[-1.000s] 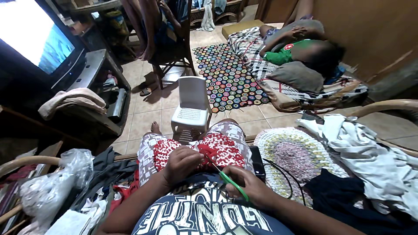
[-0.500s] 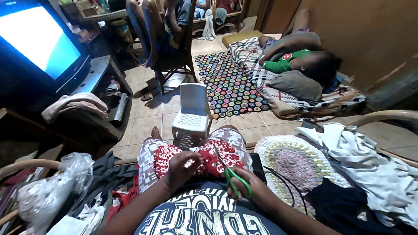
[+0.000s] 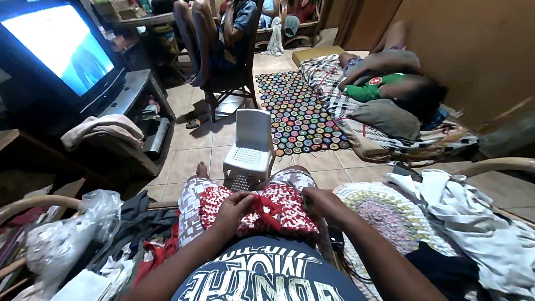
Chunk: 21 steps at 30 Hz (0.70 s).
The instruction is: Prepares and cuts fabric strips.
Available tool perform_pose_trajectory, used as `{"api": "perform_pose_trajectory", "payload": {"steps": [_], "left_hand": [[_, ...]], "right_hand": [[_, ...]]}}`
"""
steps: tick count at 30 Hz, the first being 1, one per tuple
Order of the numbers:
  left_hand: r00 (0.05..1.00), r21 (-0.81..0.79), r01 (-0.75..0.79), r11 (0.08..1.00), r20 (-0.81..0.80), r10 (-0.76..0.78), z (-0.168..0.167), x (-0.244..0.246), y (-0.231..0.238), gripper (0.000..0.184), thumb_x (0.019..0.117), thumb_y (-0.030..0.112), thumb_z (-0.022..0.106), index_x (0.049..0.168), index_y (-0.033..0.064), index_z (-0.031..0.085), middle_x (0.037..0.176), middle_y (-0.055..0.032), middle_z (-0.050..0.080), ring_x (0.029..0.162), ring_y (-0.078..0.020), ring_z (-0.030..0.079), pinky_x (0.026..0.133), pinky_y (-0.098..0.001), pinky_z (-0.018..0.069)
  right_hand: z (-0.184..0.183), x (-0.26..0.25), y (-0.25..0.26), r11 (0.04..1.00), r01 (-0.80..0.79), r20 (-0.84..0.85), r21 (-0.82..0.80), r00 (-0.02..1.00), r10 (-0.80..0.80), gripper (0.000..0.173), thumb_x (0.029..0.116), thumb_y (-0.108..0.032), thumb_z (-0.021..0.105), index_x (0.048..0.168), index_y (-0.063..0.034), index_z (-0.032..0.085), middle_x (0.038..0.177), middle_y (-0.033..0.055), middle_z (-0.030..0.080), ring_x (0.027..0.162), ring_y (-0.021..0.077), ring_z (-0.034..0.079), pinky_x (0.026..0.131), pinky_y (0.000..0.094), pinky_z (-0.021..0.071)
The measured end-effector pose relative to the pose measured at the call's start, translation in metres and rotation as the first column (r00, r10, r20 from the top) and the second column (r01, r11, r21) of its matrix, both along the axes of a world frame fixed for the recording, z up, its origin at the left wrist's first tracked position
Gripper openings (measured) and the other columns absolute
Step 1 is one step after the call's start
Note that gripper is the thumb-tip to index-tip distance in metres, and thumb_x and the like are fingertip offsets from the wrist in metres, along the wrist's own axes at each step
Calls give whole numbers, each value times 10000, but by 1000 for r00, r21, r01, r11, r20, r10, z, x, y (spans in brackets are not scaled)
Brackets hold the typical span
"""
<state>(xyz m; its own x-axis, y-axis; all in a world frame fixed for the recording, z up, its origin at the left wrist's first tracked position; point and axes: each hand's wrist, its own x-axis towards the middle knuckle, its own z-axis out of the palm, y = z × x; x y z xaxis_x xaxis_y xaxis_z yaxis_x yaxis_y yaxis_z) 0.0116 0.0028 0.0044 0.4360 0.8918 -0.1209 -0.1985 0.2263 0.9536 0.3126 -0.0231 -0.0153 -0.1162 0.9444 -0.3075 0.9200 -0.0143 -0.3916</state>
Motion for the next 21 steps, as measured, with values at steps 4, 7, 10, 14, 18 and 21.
{"api": "perform_pose_trajectory", "payload": {"steps": [4,7,10,14,18,21], "left_hand": [[1000,-140,-10,990,2,11,3,4,0,181,1075,92,477,1103,-21,616,898,-55,695,793,-126,686,786,-308,592],[1000,-174,-10,985,-9,9,5,5,0,203,1084,110,462,1074,-19,618,882,-61,694,783,-133,688,776,-311,592],[998,-155,18,988,-49,-26,3,5,-1,219,1089,132,459,1080,-20,616,891,-60,694,792,-132,691,779,-312,594],[995,-132,48,990,-75,-59,2,6,-2,198,1076,122,491,1081,-17,631,905,-59,705,809,-133,697,791,-319,598],[996,-167,66,984,-49,-75,4,2,-3,269,1104,168,423,1118,-20,614,924,-61,706,832,-138,700,791,-324,596],[993,-170,116,979,-7,-119,0,-1,-2,377,1123,243,327,1151,-6,608,948,-49,707,856,-136,700,791,-325,596]], "right_hand": [[16,5,8,982,-121,95,-148,986,136,276,909,-68,708,1172,15,693,1148,256,682,1110,471,633,940,695,456],[35,-6,5,996,-67,120,-51,990,72,228,959,-89,644,1153,9,712,1141,260,687,1104,482,636,916,695,469],[46,-39,-4,956,-33,-167,292,982,85,264,1007,-188,623,1123,31,713,1096,231,693,1024,395,675,916,577,524],[35,-87,-7,884,32,-473,467,853,220,290,1003,-246,611,1109,-4,730,1042,150,708,915,209,686,839,358,570],[35,-101,-3,957,69,-630,282,766,130,246,1018,-186,583,1027,29,702,943,92,670,829,79,617,793,248,520],[32,-101,-1,982,90,-720,165,692,57,214,1015,-179,577,999,11,673,844,12,626,745,21,575,729,216,501]]}}
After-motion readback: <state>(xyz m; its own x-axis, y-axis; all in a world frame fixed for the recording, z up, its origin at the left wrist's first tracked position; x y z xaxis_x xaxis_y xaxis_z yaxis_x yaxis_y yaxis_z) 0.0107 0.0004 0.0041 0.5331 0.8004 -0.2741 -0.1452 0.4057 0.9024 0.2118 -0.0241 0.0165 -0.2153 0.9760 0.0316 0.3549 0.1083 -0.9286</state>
